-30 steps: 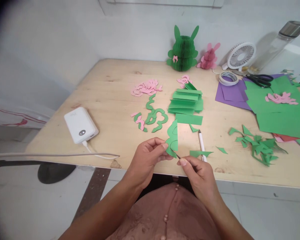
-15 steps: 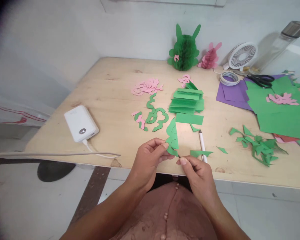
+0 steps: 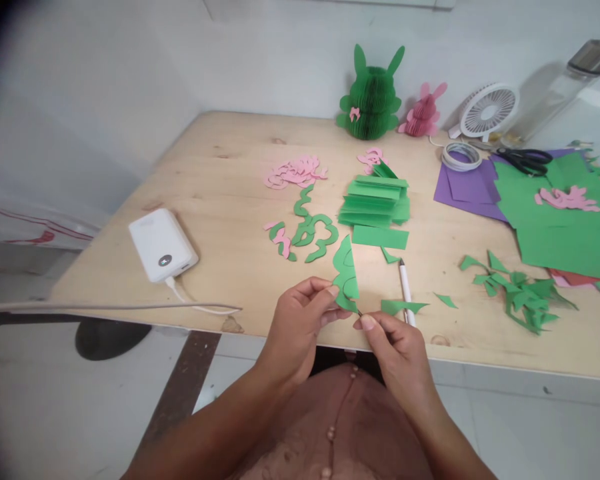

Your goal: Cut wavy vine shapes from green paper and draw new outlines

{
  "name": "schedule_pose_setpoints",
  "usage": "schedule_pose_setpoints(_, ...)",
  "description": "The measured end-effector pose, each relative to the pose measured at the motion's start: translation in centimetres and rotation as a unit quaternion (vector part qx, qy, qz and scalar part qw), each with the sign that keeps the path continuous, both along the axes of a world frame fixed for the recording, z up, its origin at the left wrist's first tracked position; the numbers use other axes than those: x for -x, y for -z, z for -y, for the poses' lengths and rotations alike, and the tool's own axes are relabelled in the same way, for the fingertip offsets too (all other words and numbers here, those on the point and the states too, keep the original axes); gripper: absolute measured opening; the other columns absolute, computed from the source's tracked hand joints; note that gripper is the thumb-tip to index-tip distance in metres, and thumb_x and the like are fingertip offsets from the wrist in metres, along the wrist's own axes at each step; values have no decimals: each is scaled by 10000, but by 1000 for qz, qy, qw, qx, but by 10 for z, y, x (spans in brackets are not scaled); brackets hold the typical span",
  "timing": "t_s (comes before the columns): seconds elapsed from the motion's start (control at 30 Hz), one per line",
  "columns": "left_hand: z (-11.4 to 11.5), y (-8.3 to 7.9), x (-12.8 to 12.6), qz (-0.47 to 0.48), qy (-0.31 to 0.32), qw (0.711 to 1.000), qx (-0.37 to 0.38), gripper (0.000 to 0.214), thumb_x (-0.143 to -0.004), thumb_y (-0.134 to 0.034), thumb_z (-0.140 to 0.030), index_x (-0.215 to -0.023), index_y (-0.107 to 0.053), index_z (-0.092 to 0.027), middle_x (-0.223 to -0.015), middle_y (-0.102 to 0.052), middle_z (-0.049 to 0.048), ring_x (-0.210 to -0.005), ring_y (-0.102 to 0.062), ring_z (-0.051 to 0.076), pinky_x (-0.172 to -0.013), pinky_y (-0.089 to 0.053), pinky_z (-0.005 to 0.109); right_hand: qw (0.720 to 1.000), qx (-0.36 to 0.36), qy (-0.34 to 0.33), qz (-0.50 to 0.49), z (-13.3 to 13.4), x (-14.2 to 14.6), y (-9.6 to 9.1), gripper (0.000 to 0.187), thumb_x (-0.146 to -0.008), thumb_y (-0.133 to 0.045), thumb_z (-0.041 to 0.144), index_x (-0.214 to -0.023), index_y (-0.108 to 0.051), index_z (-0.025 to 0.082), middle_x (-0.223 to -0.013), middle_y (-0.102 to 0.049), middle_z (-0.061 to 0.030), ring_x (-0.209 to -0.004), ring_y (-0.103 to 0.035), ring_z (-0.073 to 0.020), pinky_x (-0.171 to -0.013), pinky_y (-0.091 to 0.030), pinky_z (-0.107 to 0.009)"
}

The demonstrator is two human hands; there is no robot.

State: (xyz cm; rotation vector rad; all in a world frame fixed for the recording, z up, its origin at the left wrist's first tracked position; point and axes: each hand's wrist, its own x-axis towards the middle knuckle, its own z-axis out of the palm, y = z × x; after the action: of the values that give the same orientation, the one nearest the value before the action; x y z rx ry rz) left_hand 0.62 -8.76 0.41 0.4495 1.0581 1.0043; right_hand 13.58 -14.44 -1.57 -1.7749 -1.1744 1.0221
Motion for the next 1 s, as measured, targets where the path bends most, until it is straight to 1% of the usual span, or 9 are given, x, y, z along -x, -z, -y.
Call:
schedule_pose_setpoints(0.3,0,0,-1,7,-8,1000,4,159,-664,-693,-246,-649,-579,-136,-582,-604,-22,-557,-569,89,-659,-532,272,1000,-11,4,14,1,0,-2,349,-818,-561,461,-687,-732,186,-475,-404,35,-471,-353,-120,-451,-271,-238)
schedule_pose_setpoints(0.53,0,0,-3,11,-22,1000,6,150,-658,-690,-232,-614,-581,-138,-557,-583,-36,-535,-544,68,-609,-513,223,1000,-6,5,22,0,0,-2,352,-821,-558,463,-685,-731,188,-475,-424,30,-472,-367,-123,-454,-280,-238)
schedule_pose_setpoints(0.73,-1,-1,-3,-4,-15,1000,14,135,-649,-683,-232,-638,-584,-141,-581,-608,-22,-550,-565,83,-630,-523,243,1000,-10,-2,19,1,-1,-1,358,-824,-560,472,-683,-733,192,-482,-429,27,-479,-367,-123,-458,-282,-239)
schedule_pose_setpoints(1.0,-2,1,-2,-7,-8,1000,7,144,-641,-683,-242,-625,-576,-146,-581,-611,-23,-540,-570,87,-616,-518,242,999,-10,-3,33,0,-2,-4,353,-818,-558,463,-673,-731,192,-470,-420,29,-473,-371,-125,-452,-285,-237)
